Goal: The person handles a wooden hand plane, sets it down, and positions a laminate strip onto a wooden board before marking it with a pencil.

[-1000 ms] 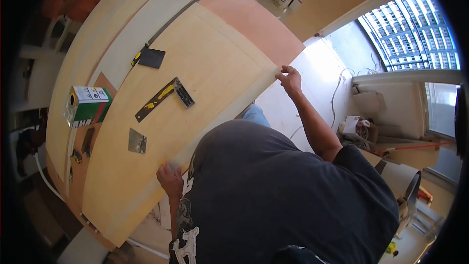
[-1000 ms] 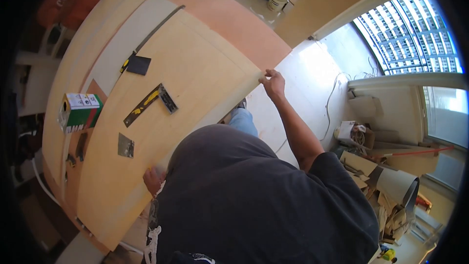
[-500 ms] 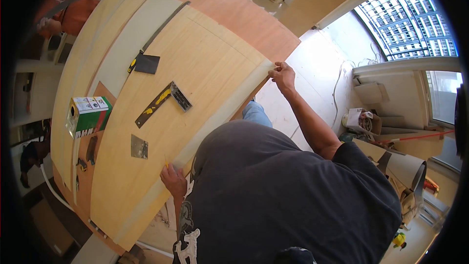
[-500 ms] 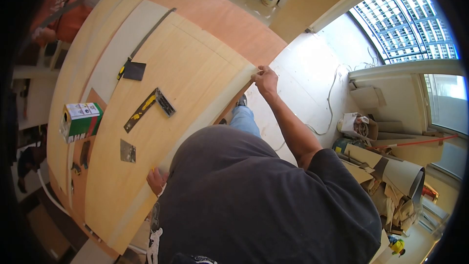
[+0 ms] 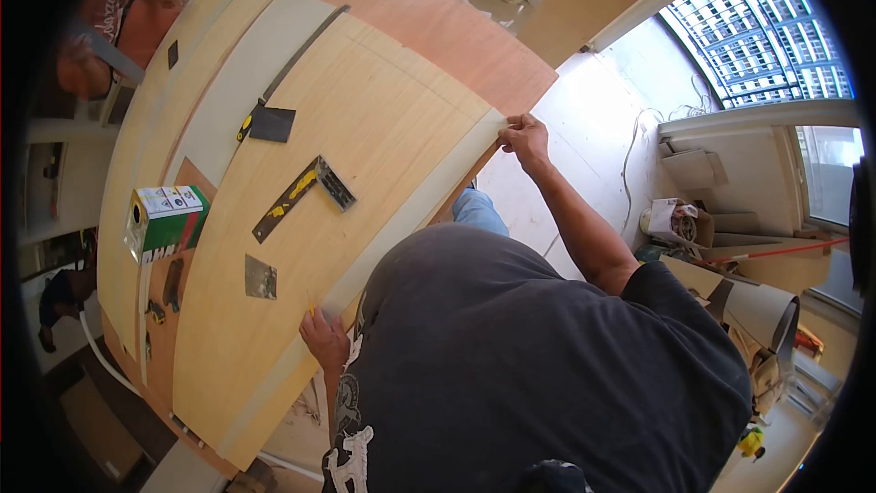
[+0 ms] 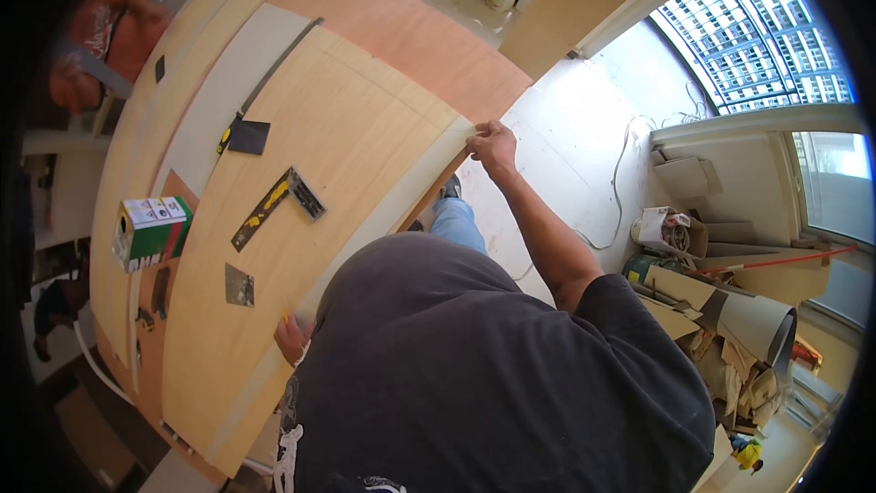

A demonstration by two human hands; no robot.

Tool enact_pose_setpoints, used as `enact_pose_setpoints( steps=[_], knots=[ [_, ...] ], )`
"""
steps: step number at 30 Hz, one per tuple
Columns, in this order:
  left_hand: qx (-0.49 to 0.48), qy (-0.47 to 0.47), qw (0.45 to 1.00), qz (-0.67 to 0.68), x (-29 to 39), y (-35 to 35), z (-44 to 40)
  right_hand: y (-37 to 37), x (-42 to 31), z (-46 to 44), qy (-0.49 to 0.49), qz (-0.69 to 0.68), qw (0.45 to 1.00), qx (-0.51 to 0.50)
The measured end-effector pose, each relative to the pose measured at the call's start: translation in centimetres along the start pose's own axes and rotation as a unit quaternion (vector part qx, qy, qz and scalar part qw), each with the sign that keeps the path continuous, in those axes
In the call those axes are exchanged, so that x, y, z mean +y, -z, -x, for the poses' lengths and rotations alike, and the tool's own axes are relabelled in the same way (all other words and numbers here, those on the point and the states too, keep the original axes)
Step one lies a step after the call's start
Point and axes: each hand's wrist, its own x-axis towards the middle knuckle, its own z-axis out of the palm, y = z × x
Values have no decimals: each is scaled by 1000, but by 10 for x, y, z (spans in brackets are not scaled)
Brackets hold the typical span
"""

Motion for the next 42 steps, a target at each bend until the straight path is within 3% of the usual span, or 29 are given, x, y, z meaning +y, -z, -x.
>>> enact_pose_setpoints(
  steps=[16, 19, 31, 34, 42],
  knots=[
    [-25, 7, 999, -45, -18, -10, 3, -1, 19, -2, 16, -109, 994, 1],
    [5, -21, 999, -27, -21, -13, 6, -1, 17, -1, 9, -115, 993, 2],
    [-42, 16, 998, -32, -12, -6, 0, -2, 17, -5, -1, -120, 993, -2],
    [-5, -17, 999, -34, -21, -15, 4, -1, 16, -3, 4, -111, 994, 0],
    [-4, -2, 1000, -25, -22, -19, 7, -4, 21, -1, 18, -134, 991, 1]
  ],
)
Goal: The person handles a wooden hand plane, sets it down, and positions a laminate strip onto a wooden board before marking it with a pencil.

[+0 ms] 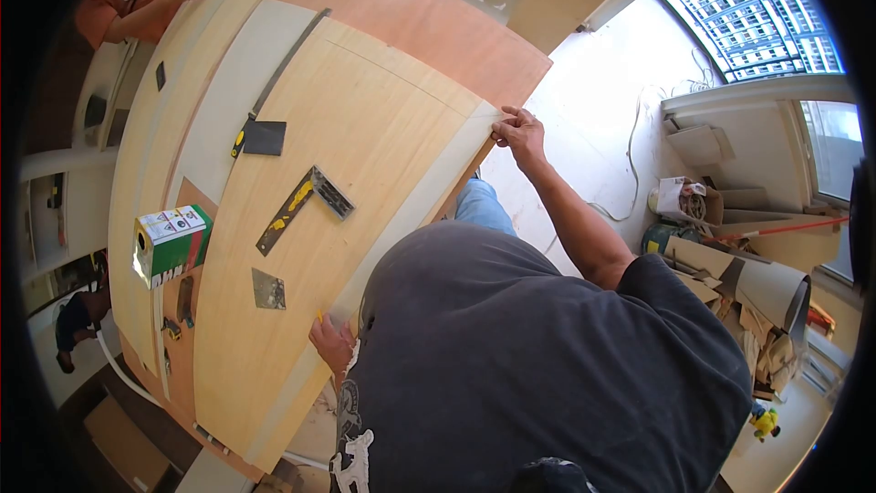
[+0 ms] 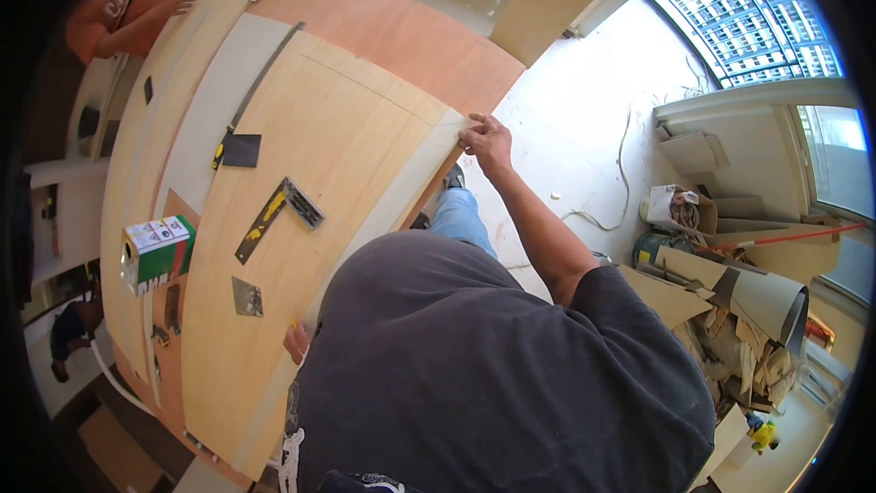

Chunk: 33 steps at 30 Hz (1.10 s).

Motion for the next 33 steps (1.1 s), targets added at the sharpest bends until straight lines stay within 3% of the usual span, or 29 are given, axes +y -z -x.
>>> enact_pose_setpoints(
  steps=[4, 16, 22, 24, 26, 27, 29, 30, 33],
  knots=[
    [-43, 39, 998, -11, 0, 1, -1, 1, -2, -2, -13, -4, 1000, -6],
    [11, -32, 999, -36, -15, -9, 1, 6, 4, -11, -13, -37, 999, -26],
    [98, -127, 986, -55, -15, -29, -12, 4, -1, -10, -19, -30, 999, -25],
    [-203, 6, 976, -74, -6, -32, -51, 4, -2, -8, -1, -8, 1000, -16],
    [-226, -12, 973, -39, 15, -17, -66, 2, -2, -2, 19, 29, 999, 0],
    [-96, -98, 991, 2, 41, -7, -63, 2, -2, 1, 33, 54, 998, 10],
    [48, -197, 979, 22, 52, -18, -71, -1, 2, -3, 39, 57, 997, 19],
    [53, -214, 975, 2, 46, -46, -76, -1, 1, -5, 38, 56, 998, 13],
    [81, -211, 974, 16, 76, -43, -93, 4, -4, -7, 41, 76, 996, -9]
  ],
)
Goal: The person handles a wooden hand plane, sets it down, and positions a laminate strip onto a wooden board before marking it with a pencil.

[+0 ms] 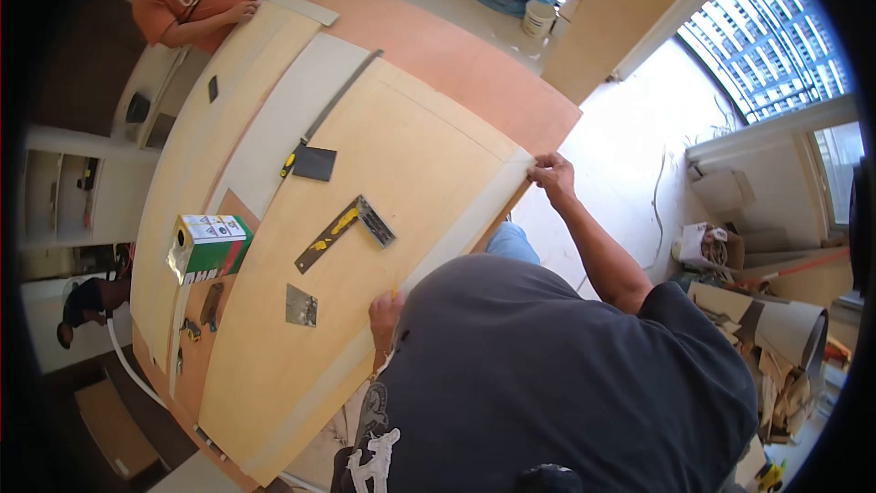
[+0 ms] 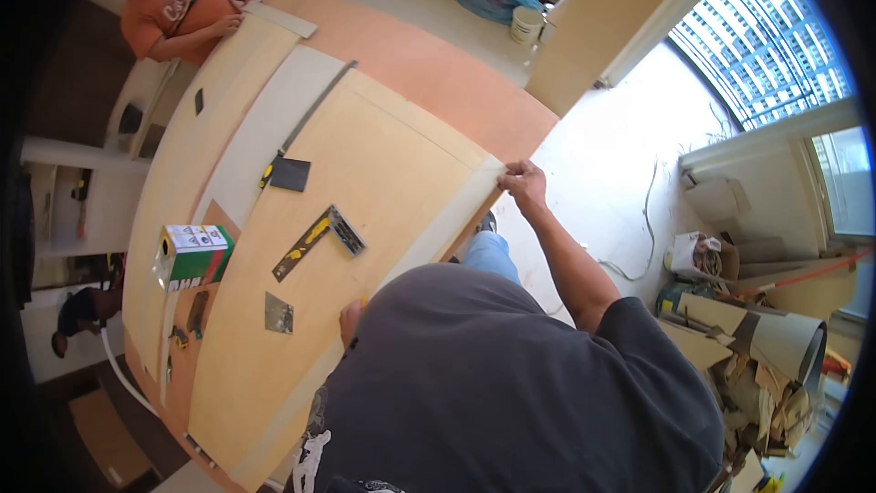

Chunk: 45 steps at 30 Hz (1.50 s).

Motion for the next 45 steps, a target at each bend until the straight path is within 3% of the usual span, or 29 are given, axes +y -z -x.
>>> enact_pose_setpoints(
  steps=[5, 8, 11, 15, 20, 25, 31, 34, 41, 45],
  knots=[
    [5, -31, 999, 18, 30, 7, -40, 14, 11, -29, 45, 125, 990, -53],
    [19, -22, 999, 26, 44, 8, -50, 10, -29, -25, 53, 363, 929, -49],
    [25, 6, 1000, 14, 53, 0, -59, 2, -48, -29, 64, 464, 881, -70],
    [26, 42, 999, 4, 73, -2, -74, -6, -47, -38, 167, 482, 858, -56],
    [54, 74, 996, -16, 96, -14, -94, -10, -43, -52, 206, 487, 839, -126],
    [9, 112, 988, -110, 116, -16, -106, -5, -54, -64, 182, 473, 840, -193],
    [54, 180, 980, -64, 138, -11, -121, 2, -44, -75, 190, 424, 858, -219],
    [-18, 230, 973, -30, 142, -7, -121, 11, -43, -80, 170, 384, 873, -246],
    [-11, 273, 962, 25, 153, 12, -140, 15, -46, -102, 83, 327, 885, -322],
    [-22, 302, 952, 41, 157, 15, -142, 14, -39, -93, 163, 343, 883, -277]
  ],
)
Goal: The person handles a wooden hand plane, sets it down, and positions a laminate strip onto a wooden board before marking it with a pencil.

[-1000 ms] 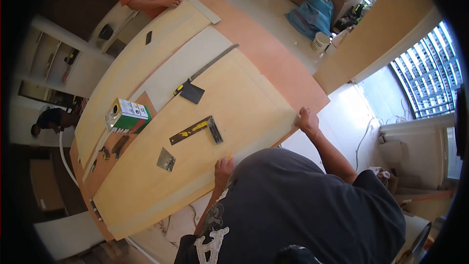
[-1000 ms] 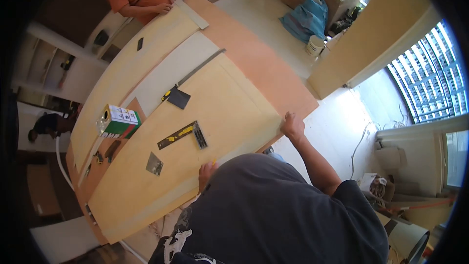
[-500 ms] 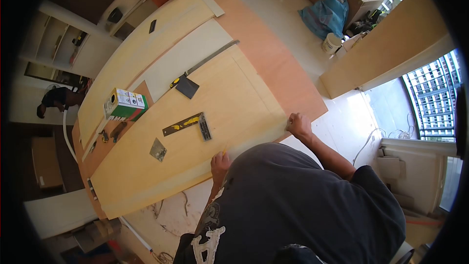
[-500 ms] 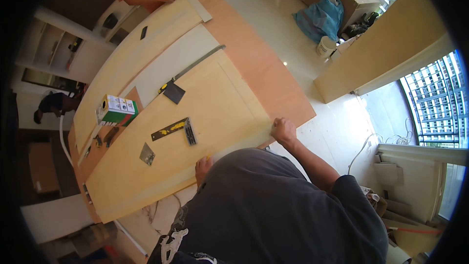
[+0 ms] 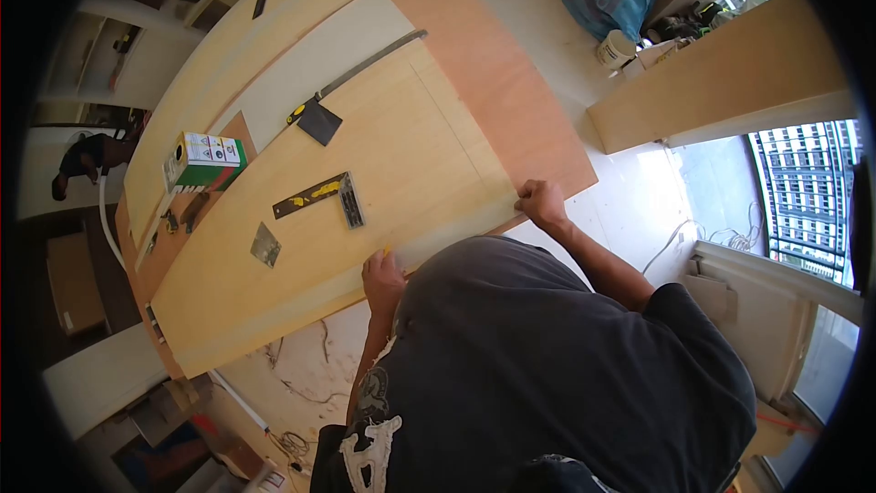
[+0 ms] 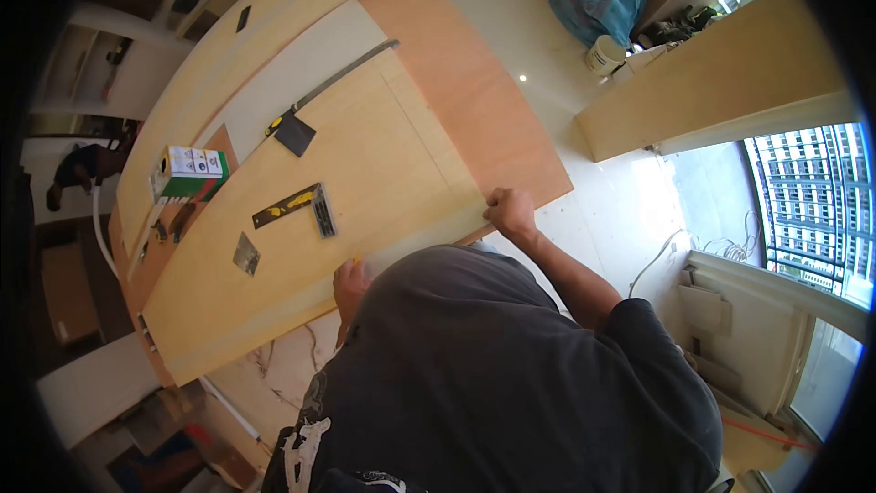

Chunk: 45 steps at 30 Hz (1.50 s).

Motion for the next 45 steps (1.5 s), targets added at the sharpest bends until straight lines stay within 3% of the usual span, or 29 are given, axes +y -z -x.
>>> enact_pose_setpoints(
  steps=[5, 8, 14, 23, 45],
  knots=[
    [7, 16, 1000, 0, 5, 0, 1, -10, -5, 13, 23, -31, 996, 77],
    [8, 7, 1000, -6, 2, -3, 2, -4, -8, 10, 7, 0, 999, 45],
    [8, -3, 1000, 2, 2, -1, 0, 0, 5, 1, -2, -95, 996, 3],
    [4, -34, 999, -3, -7, -3, 0, -4, 11, -1, 55, -66, 996, 18],
    [-25, -93, 995, 20, -24, -1, -2, -2, 5, 1, -1, -62, 998, 2]
  ],
)
